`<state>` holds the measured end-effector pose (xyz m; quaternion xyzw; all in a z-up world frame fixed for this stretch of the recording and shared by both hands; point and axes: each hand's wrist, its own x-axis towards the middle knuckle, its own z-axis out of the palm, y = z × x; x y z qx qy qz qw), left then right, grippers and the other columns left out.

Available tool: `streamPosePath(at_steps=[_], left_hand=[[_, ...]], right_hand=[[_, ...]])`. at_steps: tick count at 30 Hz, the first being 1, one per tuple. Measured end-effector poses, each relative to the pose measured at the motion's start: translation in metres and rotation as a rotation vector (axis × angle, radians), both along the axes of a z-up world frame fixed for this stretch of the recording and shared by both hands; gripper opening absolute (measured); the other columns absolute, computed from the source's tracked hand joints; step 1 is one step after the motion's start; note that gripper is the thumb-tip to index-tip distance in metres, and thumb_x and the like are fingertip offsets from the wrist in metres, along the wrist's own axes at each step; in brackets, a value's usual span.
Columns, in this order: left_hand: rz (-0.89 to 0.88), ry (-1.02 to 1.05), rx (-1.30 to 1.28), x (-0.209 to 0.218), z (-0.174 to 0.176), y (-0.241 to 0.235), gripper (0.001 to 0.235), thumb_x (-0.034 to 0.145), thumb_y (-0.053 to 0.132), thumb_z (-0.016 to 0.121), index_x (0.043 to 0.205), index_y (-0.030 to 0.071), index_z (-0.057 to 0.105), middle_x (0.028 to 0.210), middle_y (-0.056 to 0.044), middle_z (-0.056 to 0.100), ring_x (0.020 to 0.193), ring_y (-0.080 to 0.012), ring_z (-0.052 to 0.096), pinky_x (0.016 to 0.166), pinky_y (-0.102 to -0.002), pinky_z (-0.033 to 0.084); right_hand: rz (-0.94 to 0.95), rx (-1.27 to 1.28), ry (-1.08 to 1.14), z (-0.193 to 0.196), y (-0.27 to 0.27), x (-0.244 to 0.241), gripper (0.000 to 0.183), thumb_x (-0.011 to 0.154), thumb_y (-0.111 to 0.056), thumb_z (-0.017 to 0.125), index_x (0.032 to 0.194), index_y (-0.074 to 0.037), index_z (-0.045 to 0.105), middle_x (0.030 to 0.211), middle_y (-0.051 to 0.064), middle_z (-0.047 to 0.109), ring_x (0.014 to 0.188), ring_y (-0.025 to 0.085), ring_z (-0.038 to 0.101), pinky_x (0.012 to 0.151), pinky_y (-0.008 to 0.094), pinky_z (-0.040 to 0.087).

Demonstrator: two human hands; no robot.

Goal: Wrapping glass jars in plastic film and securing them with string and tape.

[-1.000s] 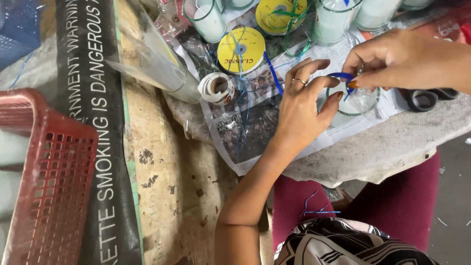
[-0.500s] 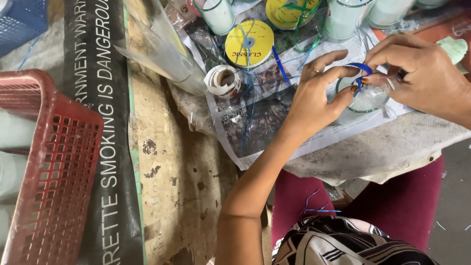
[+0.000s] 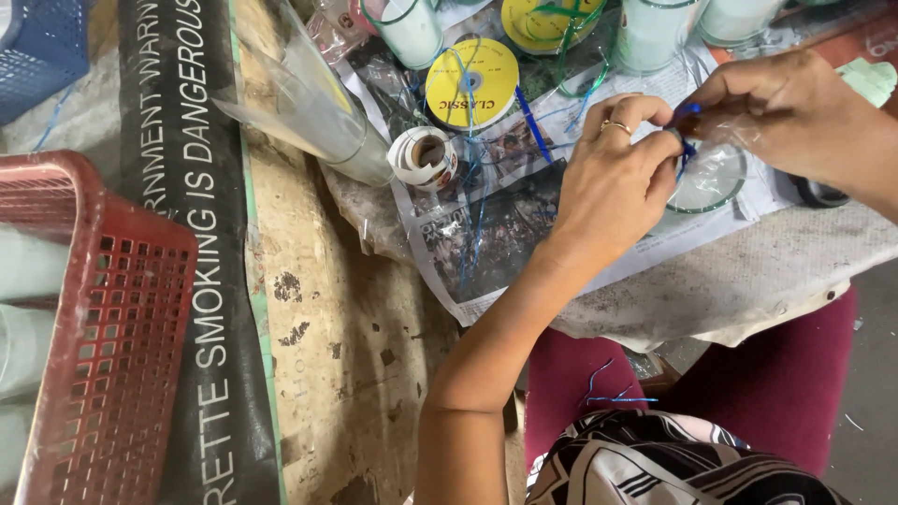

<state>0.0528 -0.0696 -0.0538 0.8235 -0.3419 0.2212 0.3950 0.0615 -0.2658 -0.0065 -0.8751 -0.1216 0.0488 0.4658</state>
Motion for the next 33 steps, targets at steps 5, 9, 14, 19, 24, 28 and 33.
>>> streamPosePath(at_steps=[5, 9, 14, 19, 24, 28, 33], left_hand=[[-0.061, 0.016, 0.033, -0.004, 0.005, 0.003, 0.004, 0.089, 0.0, 0.066, 0.09, 0.003, 0.063, 0.117, -0.004, 0.05, 0.112, -0.0348, 0.051, 0.09, -0.044, 0.056], [-0.103, 0.01, 0.044, -0.01, 0.012, 0.006, 0.005, 0.092, 0.0, 0.061, 0.089, 0.002, 0.058, 0.117, -0.006, 0.049, 0.108, -0.0341, 0.053, 0.077, -0.041, 0.055], [-0.151, -0.054, 0.024, -0.018, 0.018, 0.007, 0.01, 0.088, -0.007, 0.058, 0.092, -0.001, 0.051, 0.116, -0.009, 0.046, 0.1, -0.0336, 0.051, 0.087, -0.041, 0.051], [-0.057, -0.126, 0.002, -0.025, 0.013, 0.0, 0.01, 0.083, -0.004, 0.057, 0.087, 0.001, 0.05, 0.111, -0.009, 0.052, 0.095, -0.0321, 0.051, 0.084, -0.042, 0.047], [-0.056, -0.12, -0.011, -0.027, 0.016, -0.002, 0.013, 0.079, -0.006, 0.057, 0.087, 0.001, 0.05, 0.108, -0.01, 0.052, 0.094, -0.0327, 0.051, 0.084, -0.043, 0.047], [-0.139, -0.03, -0.14, -0.026, 0.019, -0.003, 0.009, 0.078, -0.005, 0.053, 0.081, 0.001, 0.047, 0.101, -0.014, 0.054, 0.09, -0.0334, 0.05, 0.085, -0.044, 0.046], [-0.048, -0.044, -0.032, -0.03, 0.027, 0.008, 0.005, 0.084, 0.002, 0.068, 0.086, 0.003, 0.063, 0.107, -0.008, 0.057, 0.105, -0.0311, 0.052, 0.091, -0.044, 0.048]], right_hand=[[0.01, -0.115, -0.298, -0.034, -0.003, -0.001, 0.025, 0.085, 0.014, 0.062, 0.103, 0.001, 0.074, 0.086, 0.011, 0.071, 0.073, 0.016, 0.063, 0.063, 0.028, 0.046], [-0.079, -0.107, -0.437, -0.044, 0.001, -0.008, 0.027, 0.088, 0.01, 0.067, 0.114, 0.005, 0.071, 0.102, 0.014, 0.068, 0.088, 0.022, 0.062, 0.076, 0.033, 0.048], [-0.103, -0.103, -0.478, -0.045, 0.001, -0.009, 0.026, 0.091, 0.01, 0.073, 0.116, 0.005, 0.071, 0.102, 0.015, 0.067, 0.087, 0.022, 0.061, 0.074, 0.033, 0.045], [-0.072, -0.117, -0.443, -0.037, 0.004, -0.008, 0.034, 0.083, 0.001, 0.078, 0.116, 0.006, 0.072, 0.103, 0.014, 0.071, 0.091, 0.023, 0.068, 0.074, 0.035, 0.051], [-0.044, -0.146, -0.498, -0.039, 0.001, -0.004, 0.034, 0.08, -0.002, 0.082, 0.112, 0.003, 0.071, 0.1, 0.012, 0.07, 0.088, 0.023, 0.067, 0.072, 0.034, 0.05], [-0.06, -0.193, -0.49, -0.038, 0.001, -0.003, 0.034, 0.073, -0.001, 0.076, 0.106, -0.001, 0.071, 0.096, 0.009, 0.07, 0.083, 0.022, 0.067, 0.067, 0.035, 0.047], [0.027, -0.171, -0.346, -0.014, -0.023, 0.004, 0.019, 0.096, 0.009, 0.063, 0.112, 0.004, 0.07, 0.096, 0.015, 0.073, 0.077, 0.021, 0.069, 0.066, 0.031, 0.054]])
